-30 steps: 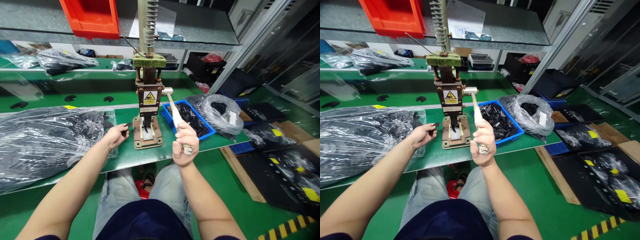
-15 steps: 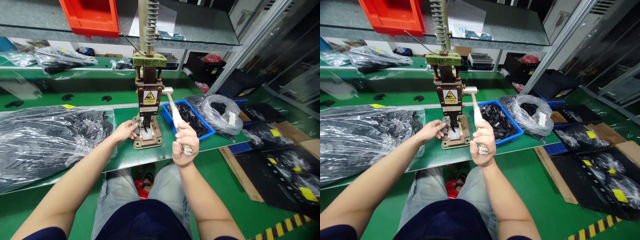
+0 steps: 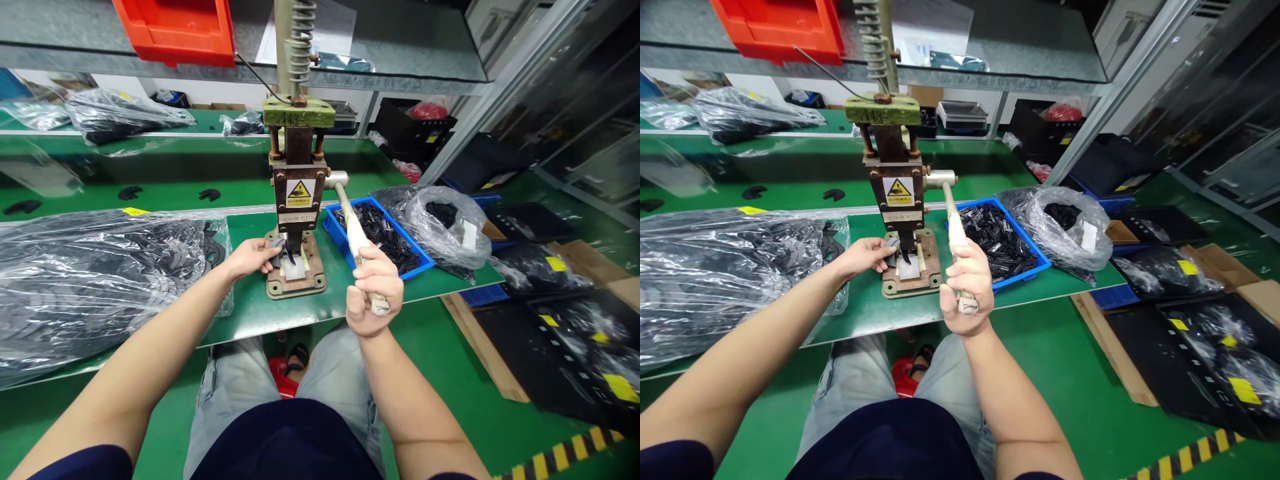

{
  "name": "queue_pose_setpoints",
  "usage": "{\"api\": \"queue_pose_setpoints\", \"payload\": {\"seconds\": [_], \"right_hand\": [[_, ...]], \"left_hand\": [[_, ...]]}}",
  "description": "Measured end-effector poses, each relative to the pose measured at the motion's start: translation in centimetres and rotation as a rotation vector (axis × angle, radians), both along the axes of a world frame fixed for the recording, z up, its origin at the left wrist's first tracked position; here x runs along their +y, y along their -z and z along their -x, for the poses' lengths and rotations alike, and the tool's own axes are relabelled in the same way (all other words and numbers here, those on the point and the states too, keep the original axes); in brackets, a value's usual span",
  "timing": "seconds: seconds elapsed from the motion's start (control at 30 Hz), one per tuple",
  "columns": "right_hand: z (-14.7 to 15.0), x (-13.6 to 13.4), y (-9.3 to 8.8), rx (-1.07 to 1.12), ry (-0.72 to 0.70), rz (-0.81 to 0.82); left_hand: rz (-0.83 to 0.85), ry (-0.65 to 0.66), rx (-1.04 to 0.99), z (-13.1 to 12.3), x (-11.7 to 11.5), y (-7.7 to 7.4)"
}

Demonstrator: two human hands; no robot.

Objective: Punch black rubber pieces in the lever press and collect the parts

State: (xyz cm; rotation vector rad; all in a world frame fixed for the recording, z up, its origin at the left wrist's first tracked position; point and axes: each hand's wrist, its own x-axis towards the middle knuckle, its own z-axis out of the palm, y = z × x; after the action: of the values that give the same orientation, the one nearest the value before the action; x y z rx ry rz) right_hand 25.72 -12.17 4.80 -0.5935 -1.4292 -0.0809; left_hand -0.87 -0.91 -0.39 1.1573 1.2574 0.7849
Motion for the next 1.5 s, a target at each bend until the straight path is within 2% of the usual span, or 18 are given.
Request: {"api": "queue_pose_setpoints", "payload": {"seconds": [0.13, 0.47, 0.77, 0.93, 1.03, 1.13, 1.2, 1.27, 1.3, 1.37, 1.43, 1.5], "right_hand": [[0.1, -0.1, -0.1, 0.000, 0.000, 0.011], [0.2, 0.1, 0.1, 0.028, -0.010, -0.017], [0.6, 0.7, 0.1, 0.062, 0.054, -0.037], [0.6, 0.5, -0.3, 0.065, 0.023, -0.046], [0.6, 0.9, -2.8, 0.046, 0.012, -0.051], [0.5, 2.3, -7.5, 0.051, -0.011, -0.041], [0.1, 3.5, -10.6, 0.045, -0.084, -0.023], [-0.6, 4.4, -12.0, 0.042, -0.140, 0.018], [-0.9, 4.7, -11.7, 0.051, -0.137, 0.041], [-1.2, 4.7, -9.3, 0.085, -0.076, 0.119], [-0.8, 3.8, -5.0, 0.089, -0.057, 0.279], [0.4, 2.3, -0.3, -0.028, -0.182, 0.591]], "left_hand": [[0.054, 0.021, -0.041, -0.1, 0.3, 0.1], [0.073, 0.049, 0.072, -0.1, 1.0, 0.3], [0.215, 0.101, 0.006, 0.2, 2.1, 0.3], [0.293, 0.121, -0.004, 0.2, 2.0, 0.2], [0.291, 0.111, -0.024, -0.2, 1.6, -0.1], [0.257, 0.093, -0.064, -0.5, 0.7, -0.4], [0.213, 0.065, -0.098, -0.5, -0.3, -0.8], [0.165, 0.048, -0.138, 0.0, -1.9, -1.4], [0.140, 0.047, -0.153, 0.3, -2.8, -1.8], [0.082, 0.056, -0.168, 1.3, -5.0, -2.9], [0.018, 0.079, -0.162, 2.0, -7.4, -4.3], [-0.037, 0.117, -0.145, 2.3, -9.7, -5.8]]}}
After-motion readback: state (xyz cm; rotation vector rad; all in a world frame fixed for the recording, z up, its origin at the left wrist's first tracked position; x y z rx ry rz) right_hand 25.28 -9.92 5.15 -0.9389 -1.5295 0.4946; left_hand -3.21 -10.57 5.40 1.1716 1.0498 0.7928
